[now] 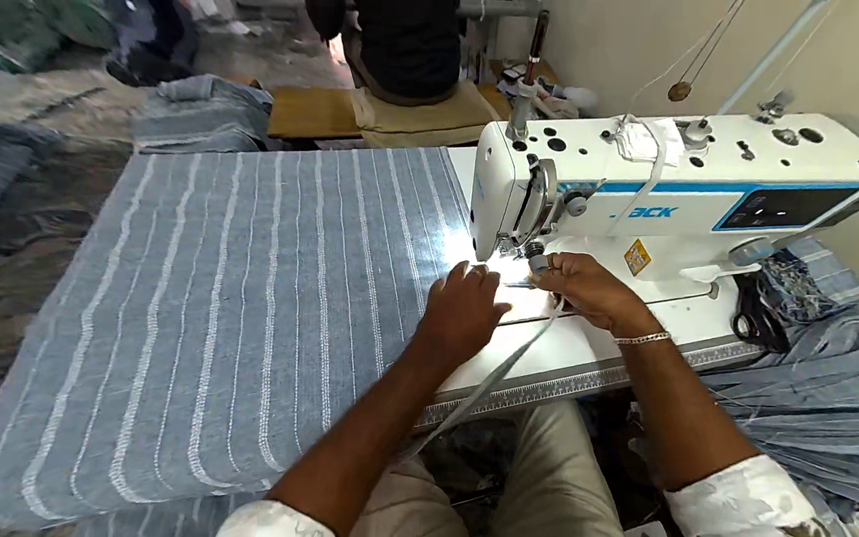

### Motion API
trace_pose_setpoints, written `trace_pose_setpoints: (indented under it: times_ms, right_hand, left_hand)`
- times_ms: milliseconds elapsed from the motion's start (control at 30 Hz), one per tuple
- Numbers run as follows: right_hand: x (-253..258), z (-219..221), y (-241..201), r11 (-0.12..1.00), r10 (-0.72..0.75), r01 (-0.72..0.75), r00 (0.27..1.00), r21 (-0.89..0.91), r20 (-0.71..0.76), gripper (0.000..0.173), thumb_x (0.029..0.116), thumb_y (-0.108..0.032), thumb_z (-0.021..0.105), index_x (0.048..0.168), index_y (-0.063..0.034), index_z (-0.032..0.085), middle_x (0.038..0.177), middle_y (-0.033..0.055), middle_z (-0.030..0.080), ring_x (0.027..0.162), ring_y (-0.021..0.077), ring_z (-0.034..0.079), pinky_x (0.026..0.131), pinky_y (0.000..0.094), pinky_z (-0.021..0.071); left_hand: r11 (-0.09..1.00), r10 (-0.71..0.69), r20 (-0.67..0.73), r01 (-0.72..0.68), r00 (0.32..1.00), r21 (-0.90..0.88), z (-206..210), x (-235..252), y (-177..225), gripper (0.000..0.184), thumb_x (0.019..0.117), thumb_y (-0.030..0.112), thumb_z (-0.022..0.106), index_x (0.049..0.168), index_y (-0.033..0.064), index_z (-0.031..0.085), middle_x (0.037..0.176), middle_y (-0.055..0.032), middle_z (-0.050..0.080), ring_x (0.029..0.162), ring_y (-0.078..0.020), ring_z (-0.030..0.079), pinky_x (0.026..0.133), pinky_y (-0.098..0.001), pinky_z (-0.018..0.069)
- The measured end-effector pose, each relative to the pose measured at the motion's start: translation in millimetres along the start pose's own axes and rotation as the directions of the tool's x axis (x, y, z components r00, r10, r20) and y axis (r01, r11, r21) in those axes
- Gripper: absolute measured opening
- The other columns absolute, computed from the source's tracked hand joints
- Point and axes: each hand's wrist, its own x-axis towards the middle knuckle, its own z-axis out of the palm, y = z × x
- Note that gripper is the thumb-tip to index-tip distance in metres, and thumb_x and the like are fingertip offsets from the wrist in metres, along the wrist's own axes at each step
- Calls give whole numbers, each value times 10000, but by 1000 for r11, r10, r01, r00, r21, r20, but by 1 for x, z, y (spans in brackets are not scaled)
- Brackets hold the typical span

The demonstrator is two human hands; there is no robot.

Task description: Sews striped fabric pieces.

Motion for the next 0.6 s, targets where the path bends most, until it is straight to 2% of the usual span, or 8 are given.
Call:
trace_pose_setpoints:
  times_ms: [67, 100, 167, 233, 333, 433, 500, 600]
  right_hand:
    - [16, -6, 15, 968, -67, 42, 994, -249, -92, 151, 970, -184, 712, 955, -34, 717, 772, 73, 648, 659, 158, 576, 619, 367, 488]
    - [23, -5, 19, 940, -88, 42, 989, -339, -121, 172, 954, -205, 729, 909, -39, 724, 767, 88, 648, 689, 197, 595, 655, 431, 497]
    - [32, -1, 19, 892, -95, 3, 979, -453, -181, 216, 941, -261, 740, 887, -52, 726, 771, 105, 653, 735, 258, 622, 685, 521, 502]
    - [35, 4, 16, 856, -80, -51, 970, -514, -229, 220, 933, -271, 733, 867, -64, 704, 775, 111, 650, 759, 290, 635, 684, 552, 499]
    - [36, 7, 3, 829, -65, -76, 971, -555, -229, 176, 945, -220, 709, 908, -48, 709, 852, 158, 674, 856, 340, 658, 748, 581, 503]
    - [39, 4, 1, 822, -74, -50, 978, -567, -195, 186, 947, -209, 698, 880, -36, 703, 847, 173, 667, 865, 348, 648, 757, 583, 485]
    - [39, 3, 2, 824, -71, -53, 978, -565, -195, 183, 943, -216, 701, 878, -45, 706, 841, 159, 667, 855, 334, 647, 751, 575, 487]
    - [39, 5, 2, 836, -65, -60, 976, -546, -207, 173, 938, -217, 713, 879, -55, 700, 833, 147, 659, 842, 322, 639, 739, 564, 487]
  left_hand:
    - [992, 2, 56, -9, 998, 128, 24, -9, -19, 606, 1073, 544, 380, 1532, 167, 500, 1609, -70, 457, 1547, -421, 268, 1135, -808, 200]
    - [987, 1, 71, -12, 997, 158, 28, -15, -22, 645, 1072, 584, 319, 1566, 193, 456, 1648, -23, 403, 1570, -393, 220, 1152, -813, 142]
    - [984, 12, 65, -23, 998, 174, 27, -22, -24, 699, 1060, 628, 296, 1553, 167, 475, 1635, -30, 426, 1566, -373, 247, 1169, -797, 130]
    - [984, -1, 84, -13, 996, 175, 25, -24, -24, 758, 1042, 672, 276, 1562, 151, 454, 1613, -55, 456, 1558, -367, 273, 1180, -778, 132]
    - [987, -16, 58, 6, 998, 159, 22, -20, -27, 837, 982, 752, 360, 1540, 140, 479, 1593, -106, 472, 1540, -446, 267, 1164, -781, 167]
    - [978, -17, 96, -4, 995, 208, 21, -19, -27, 855, 974, 775, 309, 1558, 170, 464, 1682, -45, 335, 1572, -450, 149, 1137, -814, 153]
    - [981, -38, 135, 10, 990, 196, 17, -20, -25, 853, 984, 766, 293, 1596, 180, 400, 1681, -26, 340, 1580, -404, 174, 1158, -804, 110]
    - [981, -68, 152, 38, 986, 191, 11, -20, -29, 805, 1003, 732, 313, 1585, 186, 417, 1635, -35, 423, 1557, -415, 244, 1157, -800, 122]
